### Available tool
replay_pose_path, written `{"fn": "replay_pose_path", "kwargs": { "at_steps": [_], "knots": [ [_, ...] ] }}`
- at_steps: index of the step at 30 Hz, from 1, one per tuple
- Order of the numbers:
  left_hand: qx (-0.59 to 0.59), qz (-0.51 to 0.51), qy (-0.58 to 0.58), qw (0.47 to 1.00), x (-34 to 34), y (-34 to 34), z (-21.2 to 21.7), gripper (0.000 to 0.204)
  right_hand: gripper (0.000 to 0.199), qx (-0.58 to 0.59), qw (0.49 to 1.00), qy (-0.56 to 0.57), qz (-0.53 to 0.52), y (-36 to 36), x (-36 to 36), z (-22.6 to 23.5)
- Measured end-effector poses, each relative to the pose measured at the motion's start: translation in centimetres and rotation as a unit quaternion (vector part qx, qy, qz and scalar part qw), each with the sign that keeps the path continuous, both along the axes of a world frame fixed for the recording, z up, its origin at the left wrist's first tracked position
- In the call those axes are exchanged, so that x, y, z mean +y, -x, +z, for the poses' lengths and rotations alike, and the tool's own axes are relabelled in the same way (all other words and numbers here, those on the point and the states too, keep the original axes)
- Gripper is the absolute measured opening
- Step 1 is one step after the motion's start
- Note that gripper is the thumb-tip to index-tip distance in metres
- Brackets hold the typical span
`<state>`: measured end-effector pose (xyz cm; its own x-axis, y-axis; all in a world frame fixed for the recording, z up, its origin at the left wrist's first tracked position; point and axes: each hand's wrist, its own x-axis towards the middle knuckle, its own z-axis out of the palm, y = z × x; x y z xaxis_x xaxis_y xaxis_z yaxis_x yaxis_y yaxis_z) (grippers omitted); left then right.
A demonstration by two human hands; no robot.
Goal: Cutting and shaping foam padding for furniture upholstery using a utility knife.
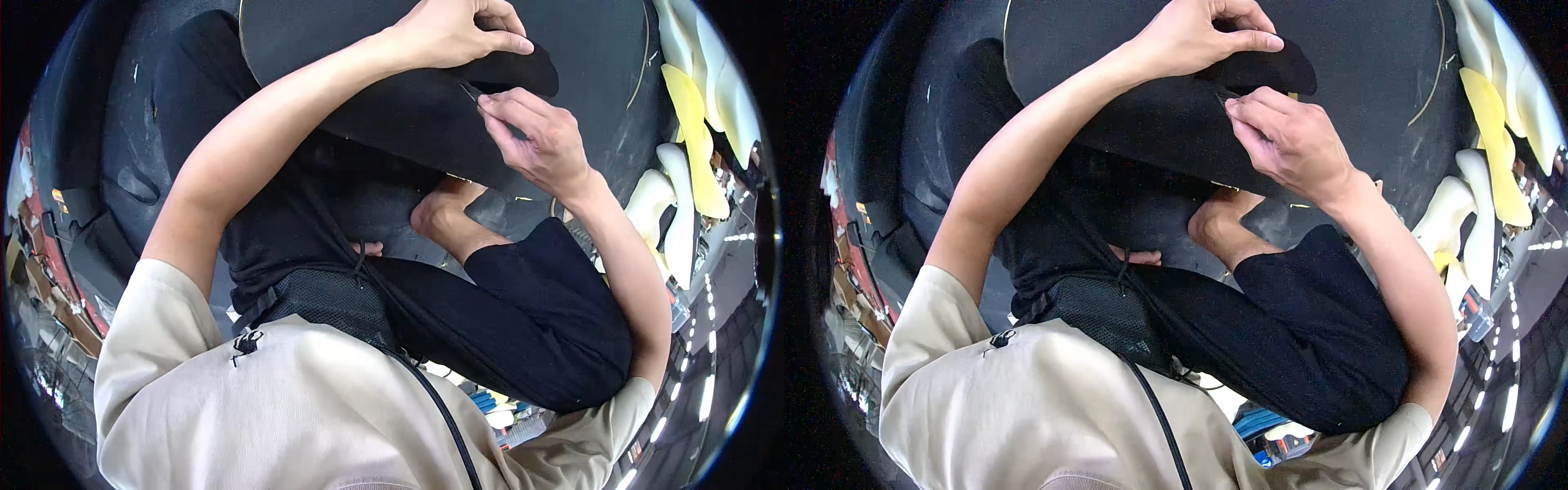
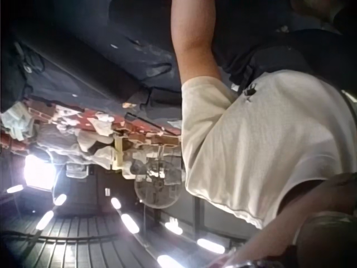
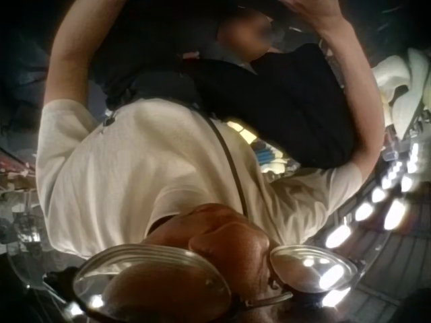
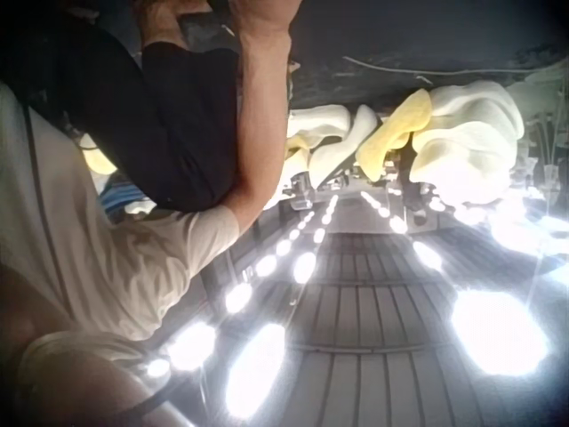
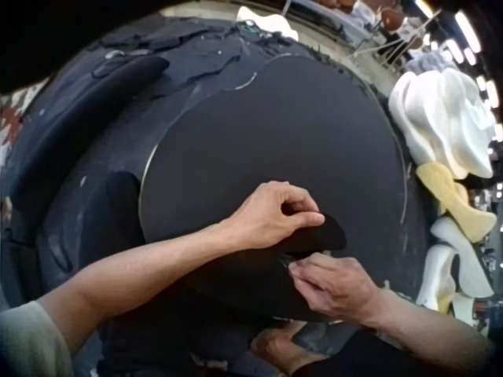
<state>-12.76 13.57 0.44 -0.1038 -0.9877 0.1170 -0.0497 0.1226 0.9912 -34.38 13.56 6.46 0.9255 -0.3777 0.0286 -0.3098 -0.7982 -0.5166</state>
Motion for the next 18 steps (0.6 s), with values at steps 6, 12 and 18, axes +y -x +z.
{"fn": "replay_pose_path", "kwargs": {
  "at_steps": [6,12,18],
  "knots": [
    [0.058,0.001,-0.019,0.998,0.1,-0.1,-0.4,0.022,0.010,0.006,1.000,0.004,0.019,-1.3,0.3,-0.1],
    [0.130,0.013,-0.082,0.988,-0.8,-0.2,-1.3,0.024,0.008,-0.013,0.999,0.019,0.039,-2.2,0.6,-0.4],
    [0.279,0.058,-0.056,0.957,-1.7,-0.7,-2.1,0.021,0.008,-0.002,1.000,-0.004,0.022,-2.0,-1.4,2.3]
  ]
}}
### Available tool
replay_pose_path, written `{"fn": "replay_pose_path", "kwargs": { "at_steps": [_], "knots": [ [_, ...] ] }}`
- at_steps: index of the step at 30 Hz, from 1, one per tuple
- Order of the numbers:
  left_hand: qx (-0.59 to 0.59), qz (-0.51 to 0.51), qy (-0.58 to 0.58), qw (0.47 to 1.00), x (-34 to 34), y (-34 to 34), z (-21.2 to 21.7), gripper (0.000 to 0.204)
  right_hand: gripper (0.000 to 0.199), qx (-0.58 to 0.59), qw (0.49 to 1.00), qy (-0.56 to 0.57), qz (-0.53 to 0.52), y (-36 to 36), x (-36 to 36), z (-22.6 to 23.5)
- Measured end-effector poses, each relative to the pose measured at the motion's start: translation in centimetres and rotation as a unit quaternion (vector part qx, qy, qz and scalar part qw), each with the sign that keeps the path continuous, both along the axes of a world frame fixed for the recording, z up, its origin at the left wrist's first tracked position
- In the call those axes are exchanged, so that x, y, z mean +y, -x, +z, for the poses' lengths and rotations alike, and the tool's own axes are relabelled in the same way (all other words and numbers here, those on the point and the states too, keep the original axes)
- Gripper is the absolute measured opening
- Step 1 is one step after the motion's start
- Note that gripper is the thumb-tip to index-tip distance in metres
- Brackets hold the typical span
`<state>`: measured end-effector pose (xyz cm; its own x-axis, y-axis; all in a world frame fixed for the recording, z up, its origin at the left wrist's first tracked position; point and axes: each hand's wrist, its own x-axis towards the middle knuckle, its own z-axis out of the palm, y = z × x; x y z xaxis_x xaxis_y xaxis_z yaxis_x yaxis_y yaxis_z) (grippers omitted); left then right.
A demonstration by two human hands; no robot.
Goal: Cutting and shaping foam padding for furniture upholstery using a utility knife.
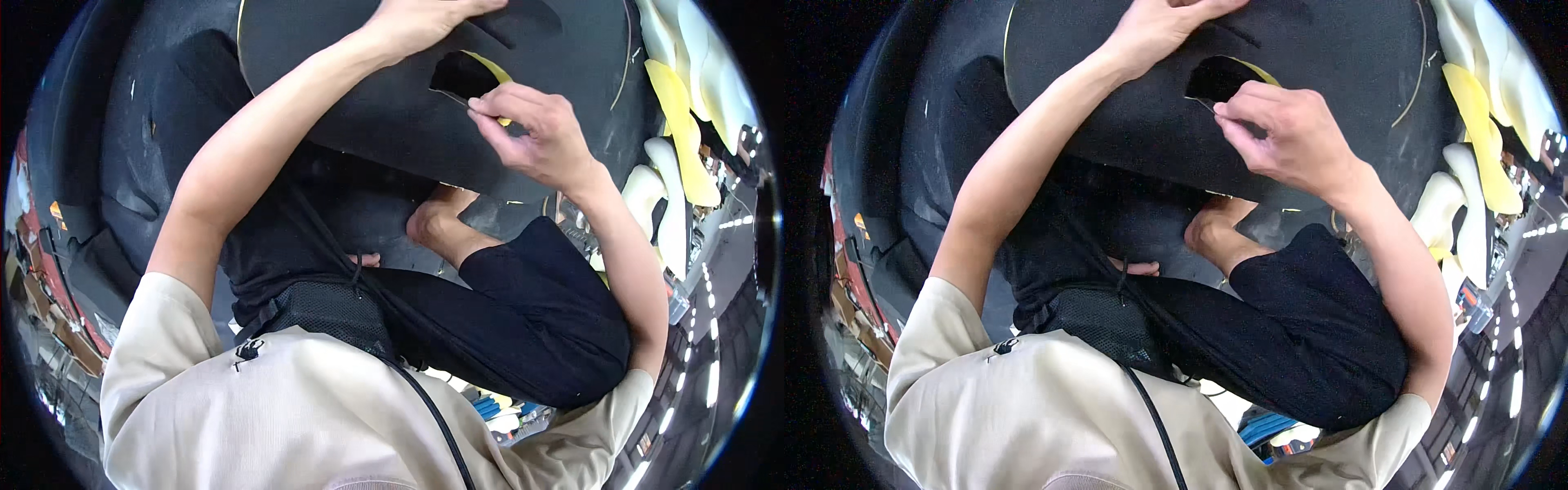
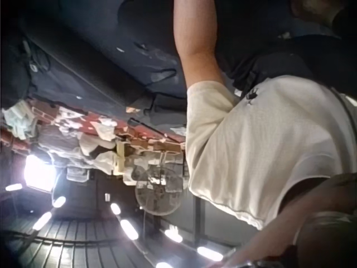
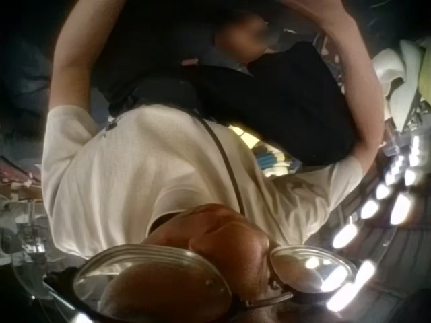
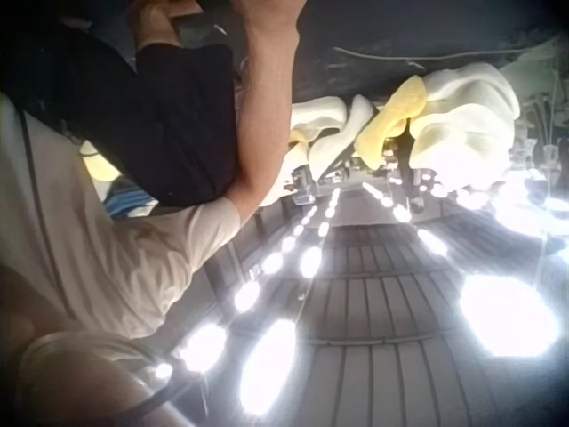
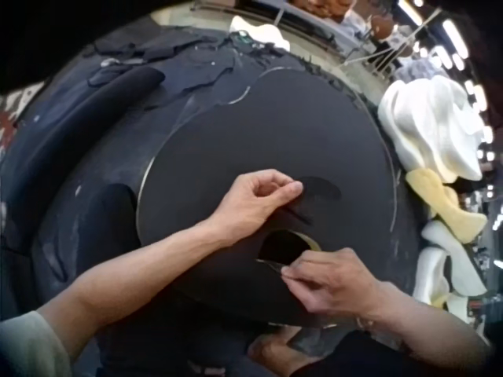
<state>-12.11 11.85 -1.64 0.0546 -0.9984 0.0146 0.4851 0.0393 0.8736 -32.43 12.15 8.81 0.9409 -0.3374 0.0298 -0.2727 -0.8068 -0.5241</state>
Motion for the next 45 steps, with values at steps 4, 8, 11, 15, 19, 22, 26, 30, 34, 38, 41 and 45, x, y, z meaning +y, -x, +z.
{"fn": "replay_pose_path", "kwargs": {
  "at_steps": [4,8,11,15,19,22,26,30,34,38,41,45],
  "knots": [
    [-0.042,0.148,-0.082,0.985,-1.6,-3.5,1.4,0.024,0.010,-0.007,0.996,0.013,-0.092,2.6,-2.9,5.1],
    [0.026,0.355,0.016,0.934,-2.2,-13.9,-0.8,0.031,0.014,-0.020,0.975,0.100,-0.197,6.0,-3.7,9.9],
    [0.087,0.594,0.010,0.800,0.4,-23.9,-0.1,0.036,0.018,-0.032,0.936,0.107,-0.333,8.9,-1.1,10.7],
    [0.037,0.765,-0.009,0.643,3.7,-28.7,-0.8,0.044,0.020,-0.151,0.807,-0.065,-0.567,15.7,7.0,7.2],
    [-0.340,0.723,-0.219,0.560,6.3,-31.5,-4.9,0.125,0.021,-0.315,0.530,-0.170,-0.769,16.4,15.9,1.6],
    [-0.465,0.597,-0.069,0.650,3.4,-21.2,0.8,0.112,0.027,-0.297,0.643,-0.039,-0.705,21.0,22.6,-1.8],
    [-0.503,0.356,0.116,0.779,1.7,-10.2,2.5,0.084,0.028,-0.162,0.617,0.083,-0.766,25.2,30.7,-10.9],
    [-0.564,0.155,0.200,0.786,5.7,-2.5,3.2,0.079,0.021,-0.322,0.533,-0.050,-0.781,19.8,28.9,-4.5],
    [-0.607,-0.057,0.298,0.735,9.3,3.0,3.6,0.085,0.020,-0.328,0.531,-0.044,-0.780,20.7,30.3,-5.0],
    [-0.686,-0.194,0.256,0.653,10.5,4.0,0.7,0.089,0.035,-0.170,0.517,-0.038,-0.838,23.5,31.3,-10.8],
    [-0.704,-0.160,0.296,0.625,10.5,3.4,0.1,0.087,0.035,-0.189,0.525,-0.014,-0.830,23.7,31.1,-11.7],
    [-0.685,-0.172,0.315,0.634,10.4,5.5,0.3,0.084,0.034,-0.278,0.542,-0.013,-0.793,27.2,31.6,-11.8]
  ]
}}
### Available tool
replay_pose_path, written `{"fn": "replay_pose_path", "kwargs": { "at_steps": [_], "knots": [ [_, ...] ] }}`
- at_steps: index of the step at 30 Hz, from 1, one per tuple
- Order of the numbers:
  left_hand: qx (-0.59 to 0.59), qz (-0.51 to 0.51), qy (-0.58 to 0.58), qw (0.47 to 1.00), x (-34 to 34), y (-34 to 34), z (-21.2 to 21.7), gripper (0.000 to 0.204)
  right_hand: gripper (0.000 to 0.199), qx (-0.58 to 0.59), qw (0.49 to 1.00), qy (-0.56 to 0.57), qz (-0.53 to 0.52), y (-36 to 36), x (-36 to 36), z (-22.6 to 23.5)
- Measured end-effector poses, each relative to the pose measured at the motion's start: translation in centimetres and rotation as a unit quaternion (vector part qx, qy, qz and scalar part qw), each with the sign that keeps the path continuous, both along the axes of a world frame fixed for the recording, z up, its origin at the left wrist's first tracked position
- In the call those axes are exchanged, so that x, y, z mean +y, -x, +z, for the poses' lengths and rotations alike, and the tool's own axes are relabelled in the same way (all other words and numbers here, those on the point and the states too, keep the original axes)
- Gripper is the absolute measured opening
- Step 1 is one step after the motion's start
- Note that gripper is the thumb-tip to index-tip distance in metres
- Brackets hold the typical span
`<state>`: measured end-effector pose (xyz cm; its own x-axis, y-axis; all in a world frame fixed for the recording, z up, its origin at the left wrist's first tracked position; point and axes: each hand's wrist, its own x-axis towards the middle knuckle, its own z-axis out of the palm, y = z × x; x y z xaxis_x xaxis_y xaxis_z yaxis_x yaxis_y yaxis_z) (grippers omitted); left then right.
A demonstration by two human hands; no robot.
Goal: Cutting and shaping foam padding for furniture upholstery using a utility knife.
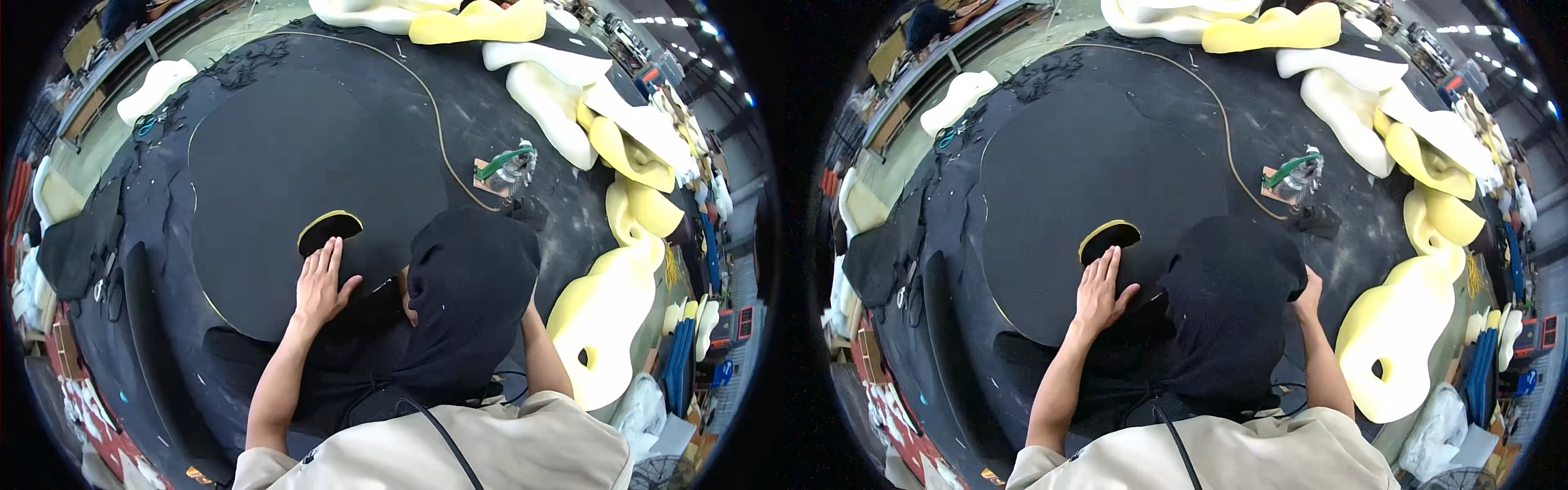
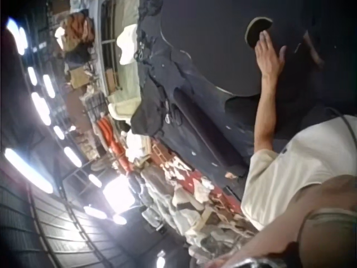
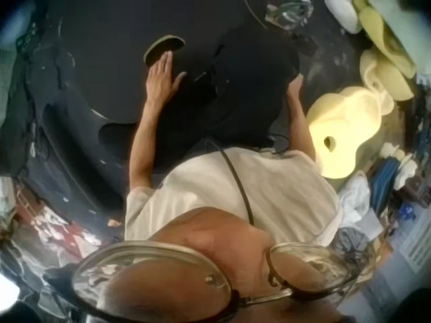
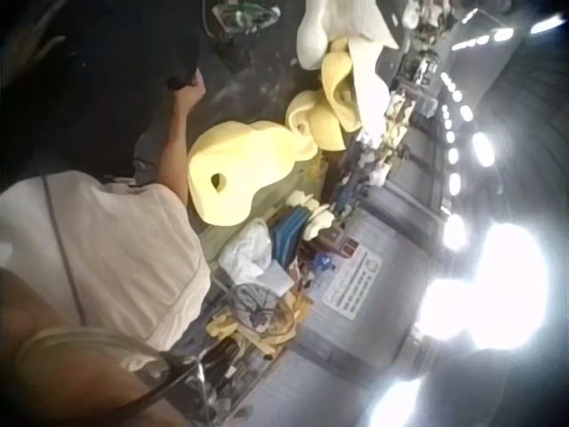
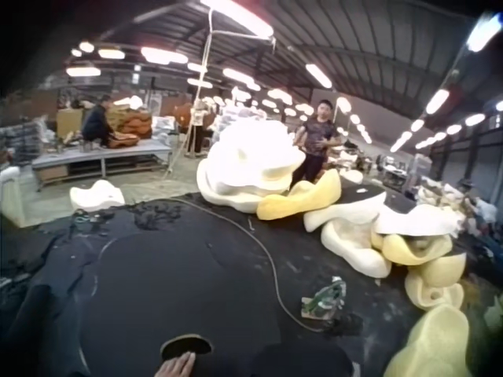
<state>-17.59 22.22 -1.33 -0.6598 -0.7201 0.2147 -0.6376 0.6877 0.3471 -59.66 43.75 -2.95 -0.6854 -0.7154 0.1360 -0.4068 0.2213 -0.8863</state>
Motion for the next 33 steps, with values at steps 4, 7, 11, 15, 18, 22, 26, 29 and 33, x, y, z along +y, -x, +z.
{"fn": "replay_pose_path", "kwargs": {
  "at_steps": [4,7,11,15,18,22,26,29,33],
  "knots": [
    [-0.035,0.037,-0.009,0.999,0.0,-2.1,-1.3,0.090,0.049,-0.087,0.996,-0.006,-0.031,-0.3,-3.1,1.2],
    [-0.073,0.058,0.014,0.996,0.2,-3.3,-1.0,0.090,0.048,-0.025,0.994,-0.092,-0.057,-0.5,-3.3,-1.6],
    [-0.033,0.087,0.020,0.995,-1.0,-1.2,-0.6,0.089,0.079,0.136,0.957,-0.252,0.036,7.8,6.9,-12.7],
    [-0.048,0.270,0.051,0.960,-3.5,-7.7,-0.4,0.090,0.059,0.181,0.952,-0.236,0.069,5.4,10.7,-19.1],
    [-0.064,0.434,0.047,0.897,-4.8,-13.9,-0.1,0.095,0.054,0.119,0.959,-0.235,0.103,3.8,9.0,-20.9],
    [-0.029,0.510,0.022,0.859,-6.4,-14.8,0.1,0.105,0.046,0.039,0.965,-0.243,0.092,2.8,10.8,-19.3],
    [0.153,0.516,-0.069,0.840,-6.7,-19.6,-1.5,0.101,0.044,-0.075,0.977,-0.187,-0.073,-3.4,-5.8,-13.1],
    [0.349,0.435,-0.236,0.796,-7.3,-23.6,-2.9,0.087,0.043,-0.137,0.966,-0.141,-0.170,-5.0,-12.3,-9.0],
    [0.408,0.436,-0.421,0.682,-8.1,-21.5,-3.3,0.092,0.042,-0.208,0.956,-0.074,-0.196,-6.3,-17.3,-5.7]
  ]
}}
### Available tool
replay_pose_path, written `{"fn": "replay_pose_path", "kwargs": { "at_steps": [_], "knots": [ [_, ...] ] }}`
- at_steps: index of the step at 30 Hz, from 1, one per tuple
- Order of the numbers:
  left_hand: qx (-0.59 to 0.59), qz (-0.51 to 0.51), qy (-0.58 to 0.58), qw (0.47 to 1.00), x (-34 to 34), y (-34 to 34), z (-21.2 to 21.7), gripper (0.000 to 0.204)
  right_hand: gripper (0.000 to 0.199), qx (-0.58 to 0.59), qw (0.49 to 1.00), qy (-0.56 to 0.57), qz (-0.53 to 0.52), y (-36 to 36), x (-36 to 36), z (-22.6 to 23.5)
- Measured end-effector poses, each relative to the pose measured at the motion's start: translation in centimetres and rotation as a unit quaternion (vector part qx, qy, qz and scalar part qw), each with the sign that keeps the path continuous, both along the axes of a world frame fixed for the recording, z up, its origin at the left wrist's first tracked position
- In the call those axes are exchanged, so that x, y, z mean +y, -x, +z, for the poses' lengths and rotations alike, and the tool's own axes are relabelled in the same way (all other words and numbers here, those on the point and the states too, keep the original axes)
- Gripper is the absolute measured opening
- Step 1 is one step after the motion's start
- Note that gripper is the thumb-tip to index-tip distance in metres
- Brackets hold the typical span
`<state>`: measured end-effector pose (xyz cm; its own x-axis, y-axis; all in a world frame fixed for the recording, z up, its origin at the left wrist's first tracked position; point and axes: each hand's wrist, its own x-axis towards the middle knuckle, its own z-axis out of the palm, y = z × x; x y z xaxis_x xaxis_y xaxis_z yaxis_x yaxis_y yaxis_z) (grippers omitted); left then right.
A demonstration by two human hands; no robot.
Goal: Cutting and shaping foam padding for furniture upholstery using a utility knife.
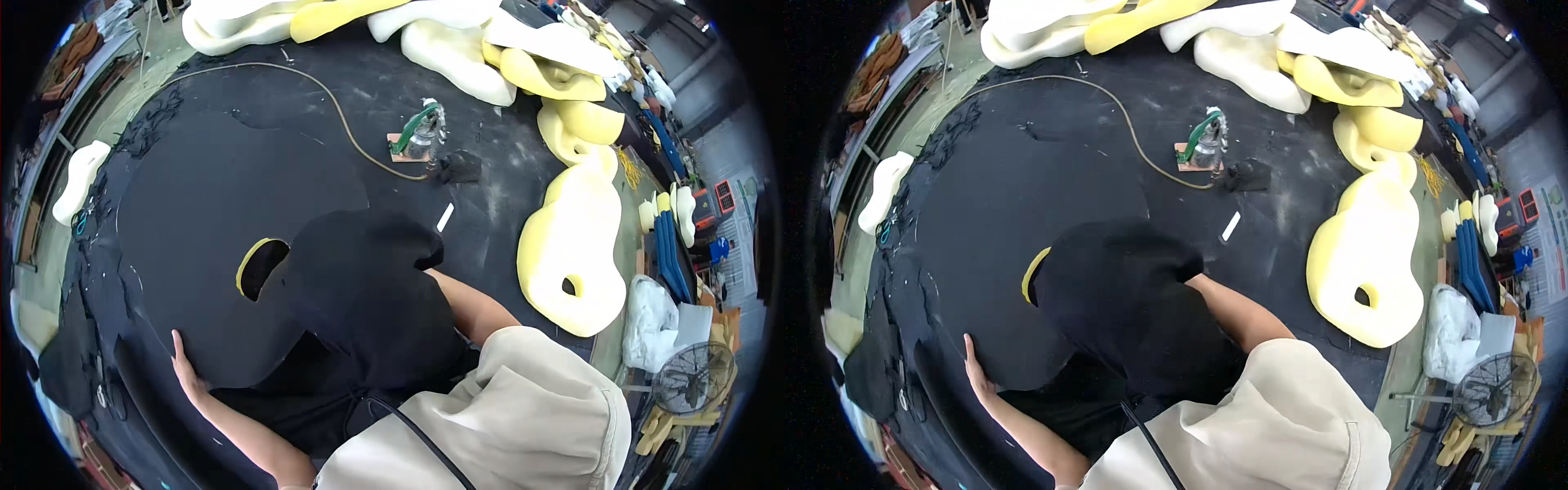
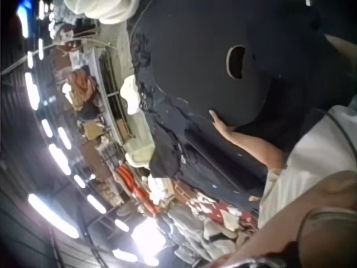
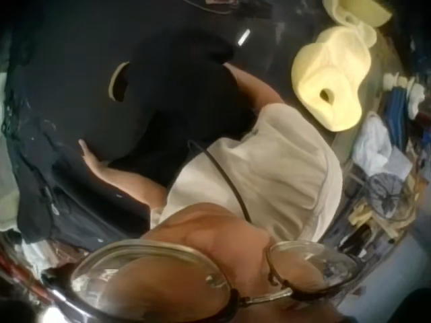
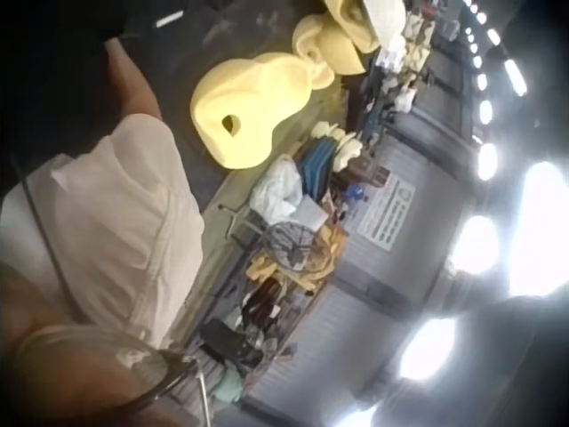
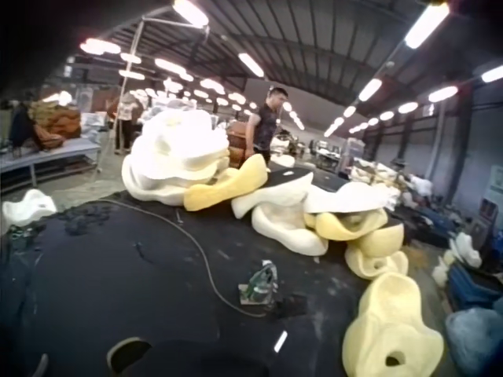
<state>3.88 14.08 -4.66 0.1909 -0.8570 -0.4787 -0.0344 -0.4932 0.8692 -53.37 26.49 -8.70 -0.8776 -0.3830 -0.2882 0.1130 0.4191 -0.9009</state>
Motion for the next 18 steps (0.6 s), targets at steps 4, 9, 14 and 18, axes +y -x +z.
{"fn": "replay_pose_path", "kwargs": {
  "at_steps": [4,9,14,18],
  "knots": [
    [0.013,0.077,0.006,0.997,2.0,-0.3,2.8,0.093,0.041,-0.081,0.988,0.090,0.096,-4.6,4.0,0.7],
    [0.077,0.025,0.046,0.996,2.5,-0.3,3.0,0.080,0.039,-0.178,0.942,0.180,0.219,-8.0,-1.0,5.6],
    [0.168,0.043,0.010,0.985,3.5,-0.5,3.2,0.082,0.038,-0.273,0.901,0.231,0.246,-8.6,-6.1,12.2],
    [0.262,0.020,-0.012,0.965,2.6,1.9,0.6,0.077,0.043,-0.229,0.870,0.327,0.289,-9.2,-9.6,20.6]
  ]
}}
